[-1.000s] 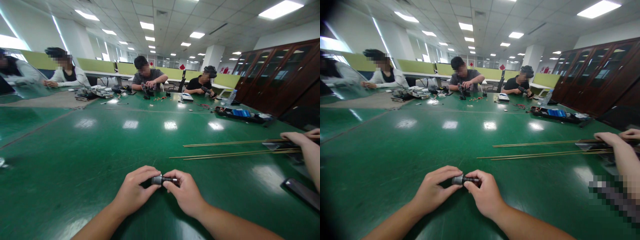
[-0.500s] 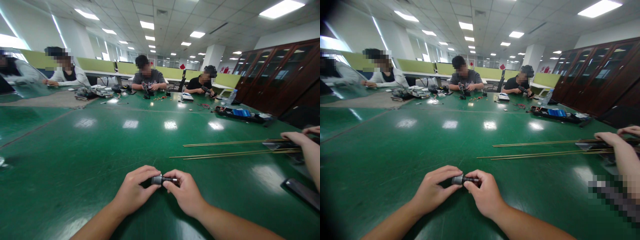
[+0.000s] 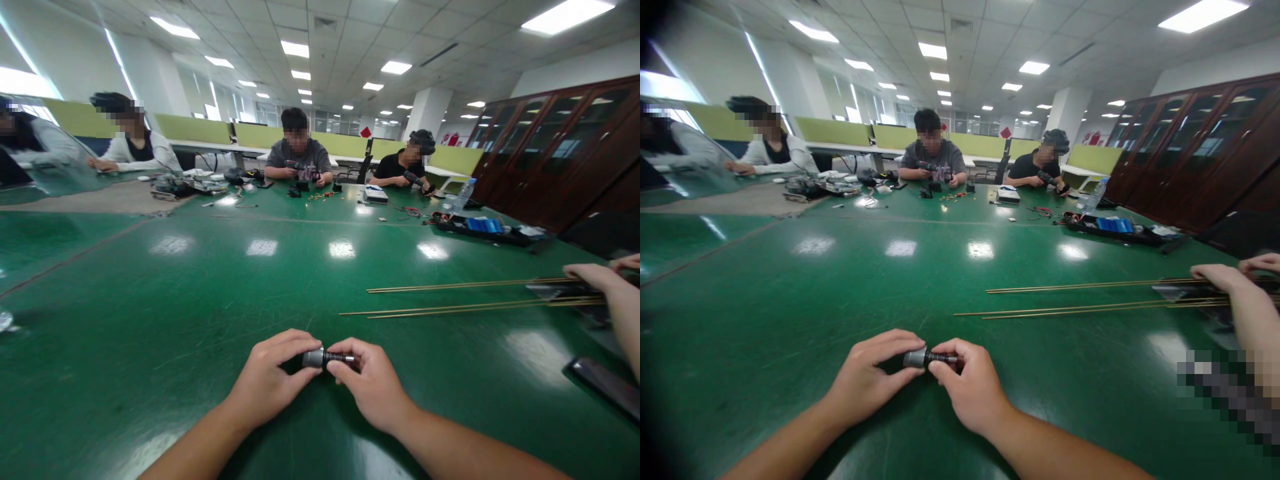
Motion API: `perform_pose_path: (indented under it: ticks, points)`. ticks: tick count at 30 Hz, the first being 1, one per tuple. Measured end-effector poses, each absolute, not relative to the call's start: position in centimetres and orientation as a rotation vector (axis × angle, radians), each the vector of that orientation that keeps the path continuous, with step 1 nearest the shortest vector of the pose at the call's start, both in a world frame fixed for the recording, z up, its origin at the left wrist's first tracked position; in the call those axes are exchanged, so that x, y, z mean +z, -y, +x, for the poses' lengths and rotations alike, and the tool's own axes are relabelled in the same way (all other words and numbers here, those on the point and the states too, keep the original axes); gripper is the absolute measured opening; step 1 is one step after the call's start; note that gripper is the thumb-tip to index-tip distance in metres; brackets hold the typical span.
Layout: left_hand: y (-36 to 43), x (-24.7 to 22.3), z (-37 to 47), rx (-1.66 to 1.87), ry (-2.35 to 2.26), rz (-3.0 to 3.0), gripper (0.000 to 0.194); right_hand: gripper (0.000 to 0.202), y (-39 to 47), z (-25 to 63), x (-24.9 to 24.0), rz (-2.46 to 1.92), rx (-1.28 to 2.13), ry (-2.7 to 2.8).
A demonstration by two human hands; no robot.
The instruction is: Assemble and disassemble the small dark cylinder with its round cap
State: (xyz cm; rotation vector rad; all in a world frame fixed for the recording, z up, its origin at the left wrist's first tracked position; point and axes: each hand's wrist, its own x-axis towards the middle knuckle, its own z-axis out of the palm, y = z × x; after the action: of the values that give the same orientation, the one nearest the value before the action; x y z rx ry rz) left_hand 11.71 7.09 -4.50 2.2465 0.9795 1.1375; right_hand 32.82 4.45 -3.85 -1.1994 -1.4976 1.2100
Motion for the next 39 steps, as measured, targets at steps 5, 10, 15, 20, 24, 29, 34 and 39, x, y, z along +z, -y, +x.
perform_pose_path:
  ticks: [5, 10, 15, 20, 24, 29, 34, 39]
  points:
    - [-7.09, -4.43, 11.67, 1.142, -0.974, 2.247, 0.028, 0.015, -4.47, 32.88, -3.92, -1.195, 1.203, 1.506]
    - [-7.06, -4.38, 11.57, 1.132, -0.976, 2.241, 0.027, 0.015, -4.46, 32.85, -3.98, -1.205, 1.204, 1.504]
    - [-7.03, -4.42, 11.54, 1.137, -0.971, 2.242, 0.027, 0.016, -4.44, 32.79, -4.02, -1.203, 1.211, 1.496]
    - [-7.20, -4.51, 11.54, 1.134, -0.986, 2.249, 0.028, 0.016, -4.49, 32.82, -4.33, -1.215, 1.215, 1.497]
    - [-7.23, -4.53, 11.47, 1.133, -0.993, 2.251, 0.029, 0.015, -4.55, 32.90, -4.62, -1.217, 1.207, 1.502]
    - [-7.12, -4.47, 11.51, 1.141, -0.986, 2.244, 0.028, 0.015, -4.59, 32.98, -4.55, -1.215, 1.217, 1.503]
    - [-7.15, -4.45, 11.60, 1.134, -0.994, 2.248, 0.029, 0.015, -4.55, 32.98, -4.46, -1.227, 1.217, 1.499]
    - [-7.35, -4.43, 11.61, 1.144, -0.996, 2.254, 0.029, 0.015, -4.56, 32.96, -4.57, -1.225, 1.220, 1.497]
